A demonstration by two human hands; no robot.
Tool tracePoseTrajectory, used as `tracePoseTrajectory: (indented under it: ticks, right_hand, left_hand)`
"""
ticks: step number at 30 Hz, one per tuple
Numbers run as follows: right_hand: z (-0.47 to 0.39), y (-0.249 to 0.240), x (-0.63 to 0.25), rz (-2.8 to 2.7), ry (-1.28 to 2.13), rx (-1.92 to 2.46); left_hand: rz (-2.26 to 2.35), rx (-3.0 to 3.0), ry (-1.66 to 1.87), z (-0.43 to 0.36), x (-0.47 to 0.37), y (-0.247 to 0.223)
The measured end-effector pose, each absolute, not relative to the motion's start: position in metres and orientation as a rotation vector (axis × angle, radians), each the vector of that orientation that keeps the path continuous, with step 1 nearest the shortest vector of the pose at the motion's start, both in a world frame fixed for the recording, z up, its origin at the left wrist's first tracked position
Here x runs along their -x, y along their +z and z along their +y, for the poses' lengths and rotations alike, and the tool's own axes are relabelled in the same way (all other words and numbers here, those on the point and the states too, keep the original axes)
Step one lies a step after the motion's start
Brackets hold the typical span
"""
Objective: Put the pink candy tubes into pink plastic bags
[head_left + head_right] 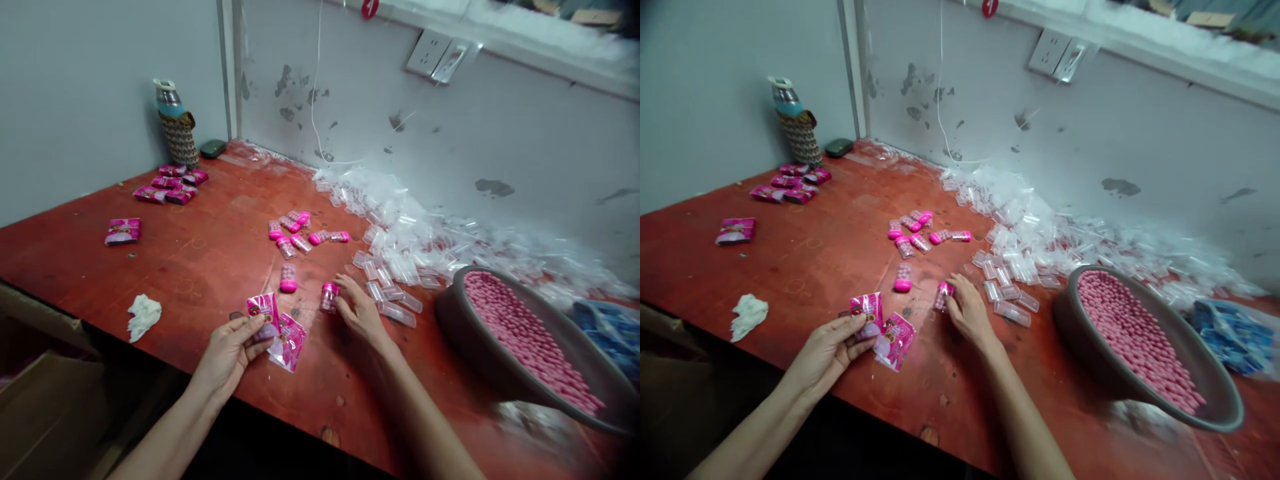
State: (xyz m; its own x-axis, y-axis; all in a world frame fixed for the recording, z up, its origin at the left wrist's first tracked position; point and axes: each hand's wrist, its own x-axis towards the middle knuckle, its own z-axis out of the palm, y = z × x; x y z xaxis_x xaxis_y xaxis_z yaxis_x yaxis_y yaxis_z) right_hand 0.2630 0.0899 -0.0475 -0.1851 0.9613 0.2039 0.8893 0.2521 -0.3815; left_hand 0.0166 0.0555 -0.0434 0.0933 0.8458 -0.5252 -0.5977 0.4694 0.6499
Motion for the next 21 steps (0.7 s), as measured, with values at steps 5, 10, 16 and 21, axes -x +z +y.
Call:
tracePoseTrajectory:
  ticks: [5, 10, 16, 21]
  right_hand:
    - [0.085, -0.038, -0.231, -1.933, 0.057, 2.267]
    - [0.086, -0.031, -0.221, -1.914, 0.140, 2.373]
    - [0.024, -0.031, -0.198, -1.529, 1.005, 1.634]
    - [-0.022, -0.040, -0.151, -1.209, 1.311, 1.389]
  left_hand:
    - [0.952, -0.246, 1.193, 0.052, -0.021, -0.042]
    - [0.918, -0.122, 1.258, 0.048, -0.023, -0.040]
    - [0.793, -0.011, 1.329, 0.046, -0.030, -0.043]
    - [0.738, 0.002, 1.311, 0.044, -0.038, -0.046]
